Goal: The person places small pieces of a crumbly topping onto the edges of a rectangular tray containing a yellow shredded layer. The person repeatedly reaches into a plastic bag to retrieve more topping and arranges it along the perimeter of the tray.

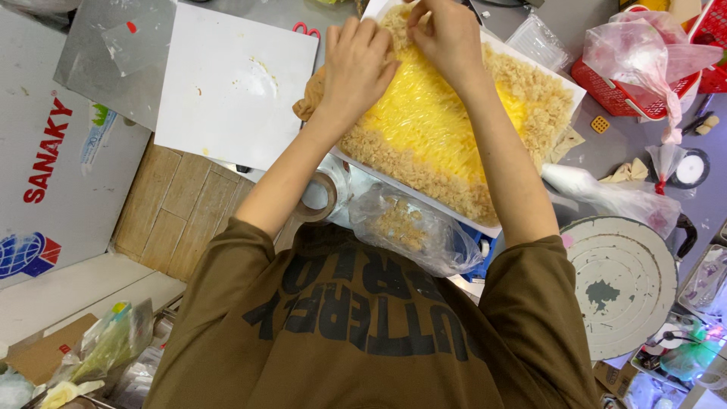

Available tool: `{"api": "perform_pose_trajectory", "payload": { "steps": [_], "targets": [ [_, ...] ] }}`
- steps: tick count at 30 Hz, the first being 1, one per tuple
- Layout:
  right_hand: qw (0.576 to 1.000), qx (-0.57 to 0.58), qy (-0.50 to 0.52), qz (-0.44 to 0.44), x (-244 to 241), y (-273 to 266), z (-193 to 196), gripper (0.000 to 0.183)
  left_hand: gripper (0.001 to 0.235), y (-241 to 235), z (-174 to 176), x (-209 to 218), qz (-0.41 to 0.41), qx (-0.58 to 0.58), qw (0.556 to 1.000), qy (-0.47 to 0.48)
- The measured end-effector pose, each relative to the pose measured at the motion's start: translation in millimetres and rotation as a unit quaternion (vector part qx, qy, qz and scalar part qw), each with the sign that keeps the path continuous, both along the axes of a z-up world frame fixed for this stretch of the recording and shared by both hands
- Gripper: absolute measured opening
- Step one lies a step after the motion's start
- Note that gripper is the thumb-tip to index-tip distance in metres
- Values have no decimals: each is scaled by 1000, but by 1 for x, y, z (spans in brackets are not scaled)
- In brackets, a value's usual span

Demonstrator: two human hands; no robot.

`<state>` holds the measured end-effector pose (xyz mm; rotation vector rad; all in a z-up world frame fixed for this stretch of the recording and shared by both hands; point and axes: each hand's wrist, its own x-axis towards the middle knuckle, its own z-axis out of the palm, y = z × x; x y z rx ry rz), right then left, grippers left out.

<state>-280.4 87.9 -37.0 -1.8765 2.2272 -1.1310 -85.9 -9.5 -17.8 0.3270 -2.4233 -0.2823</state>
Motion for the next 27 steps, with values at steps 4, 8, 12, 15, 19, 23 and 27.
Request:
{"api": "perform_pose_trajectory", "payload": {
  "steps": [4, 8, 12, 15, 19, 23, 27],
  "targets": [
    [995, -37, 88, 16, 8, 3, 10, 39, 23, -3, -5, -9, 21, -33, 999, -28],
    [992, -56, 110, -16, 9, 7, 15, 41, 18, -10, -4, -2, -2, 9, 999, -42],
    [996, -25, 80, 33, 14, 7, 14, 43, 18, -18, -9, -4, 27, -34, 999, 1],
    [994, -42, 104, 2, 17, 2, 8, 39, 15, -19, -12, -10, 22, -33, 999, -3],
    [989, -70, 120, -40, 12, -3, 0, 29, 13, -18, -4, -6, -23, 4, 1000, -3],
    [988, -83, 127, -8, 11, -6, 0, 28, 14, -22, 9, 11, -31, 16, 999, -21],
    [991, -70, 112, 34, 15, -2, 12, 34, 21, -22, 10, 15, -48, 17, 998, -47]
  ]
}}
